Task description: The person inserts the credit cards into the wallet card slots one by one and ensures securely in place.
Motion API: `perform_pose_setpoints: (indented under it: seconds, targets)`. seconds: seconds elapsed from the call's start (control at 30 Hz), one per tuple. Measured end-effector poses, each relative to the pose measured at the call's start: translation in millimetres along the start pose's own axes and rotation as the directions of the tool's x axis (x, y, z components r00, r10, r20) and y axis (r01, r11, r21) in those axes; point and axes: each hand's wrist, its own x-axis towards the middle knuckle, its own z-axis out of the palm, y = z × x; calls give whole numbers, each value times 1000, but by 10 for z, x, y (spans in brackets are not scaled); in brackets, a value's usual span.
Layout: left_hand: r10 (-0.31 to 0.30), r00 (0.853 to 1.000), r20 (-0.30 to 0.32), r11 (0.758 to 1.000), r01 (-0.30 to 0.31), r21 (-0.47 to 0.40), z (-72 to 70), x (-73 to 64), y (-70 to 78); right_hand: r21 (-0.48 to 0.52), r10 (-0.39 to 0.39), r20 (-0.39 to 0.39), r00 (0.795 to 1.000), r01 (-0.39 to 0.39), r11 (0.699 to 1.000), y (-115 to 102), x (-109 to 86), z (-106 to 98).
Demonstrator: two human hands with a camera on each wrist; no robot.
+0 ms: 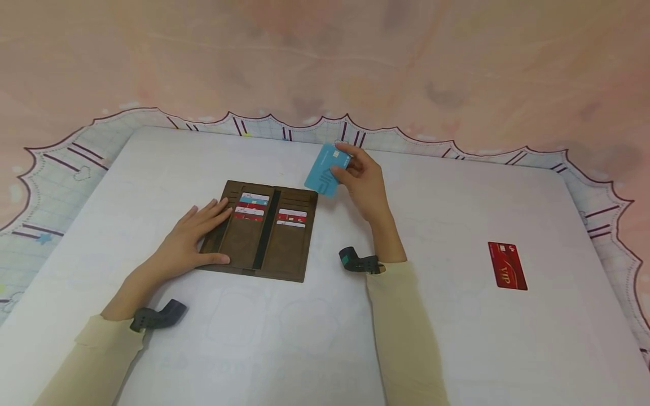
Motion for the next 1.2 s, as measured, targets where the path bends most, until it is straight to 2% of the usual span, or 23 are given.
perform_pose_setpoints:
  seconds: [0.23,0.47,0.6,0.73,0.87,1.2]
  targets:
    - [-2,1000,3,1000,2,0,5,9,24,5,12,-10,1000,-12,1000,103,5,190]
    - [-3,1000,6,1000,3,13,-12,11,33,30,-51,-30,998,52,998,230,3,309]
    - [-6,1000,7,1000,5,13,-19,11,33,-22,-55,-9,998,55,998,279,-5,361]
    - [-11,1000,12,1000,11,12,-19,10,34,-85,-16,1,1000,17,996,316,-23,394]
    - [-12,1000,11,1000,12,10,-17,7,30,-99,3,8,1000,-3,995,263,-59,413]
    - [-8,1000,10,1000,8,-1,-8,5,25,-132,-17,2,1000,17,991,383,-42,418]
